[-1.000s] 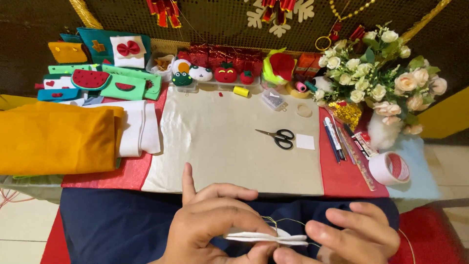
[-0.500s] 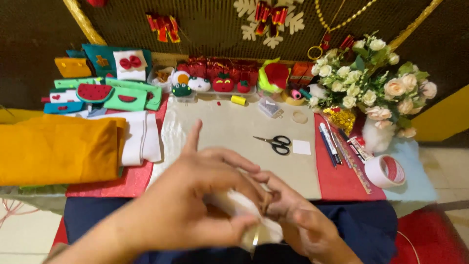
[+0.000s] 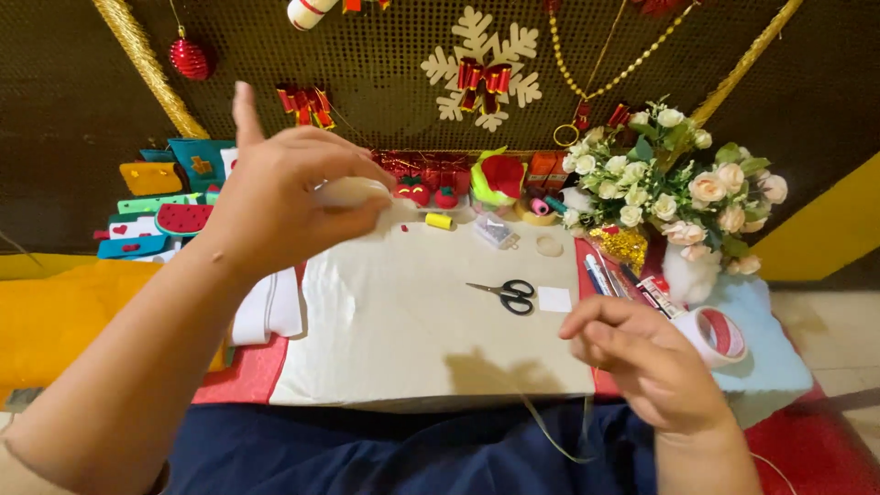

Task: Sewing two pieces of felt together to create a decorative fried egg using a needle and thread.

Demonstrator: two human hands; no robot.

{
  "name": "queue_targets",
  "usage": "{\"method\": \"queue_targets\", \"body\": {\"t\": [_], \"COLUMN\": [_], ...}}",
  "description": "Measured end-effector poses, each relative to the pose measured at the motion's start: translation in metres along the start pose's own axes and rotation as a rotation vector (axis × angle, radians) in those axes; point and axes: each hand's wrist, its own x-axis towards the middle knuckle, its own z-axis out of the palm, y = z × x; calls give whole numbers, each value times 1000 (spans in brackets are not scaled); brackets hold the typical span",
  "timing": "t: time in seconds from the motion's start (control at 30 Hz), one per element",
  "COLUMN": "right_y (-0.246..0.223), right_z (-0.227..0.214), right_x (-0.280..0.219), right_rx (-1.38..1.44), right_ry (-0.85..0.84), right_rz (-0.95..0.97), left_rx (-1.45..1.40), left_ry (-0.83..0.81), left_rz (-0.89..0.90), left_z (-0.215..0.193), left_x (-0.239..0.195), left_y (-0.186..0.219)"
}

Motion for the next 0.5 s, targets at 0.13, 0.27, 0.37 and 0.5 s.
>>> {"method": "queue_targets", "body": {"t": [0.13,0.27,0.37,0.5], "right_y": [-20,-16,-15,-19], "right_z": [-14,-36,-51,-60], "right_x": [-25,-53,-72,-75], "right_rx": [-331,-370,-437,-504], "right_ry": [104,338,369,-43], "right_rz": [6,60,152,407], "left_rx": [226,423,533,450], "left_ry": [312,429,453,570], "left_rz": [199,372,381,313], "left_z": [16,16,30,34], "left_x": [-11,-14,-29,-28], "left_y": [-34,-45,-73,-66]}}
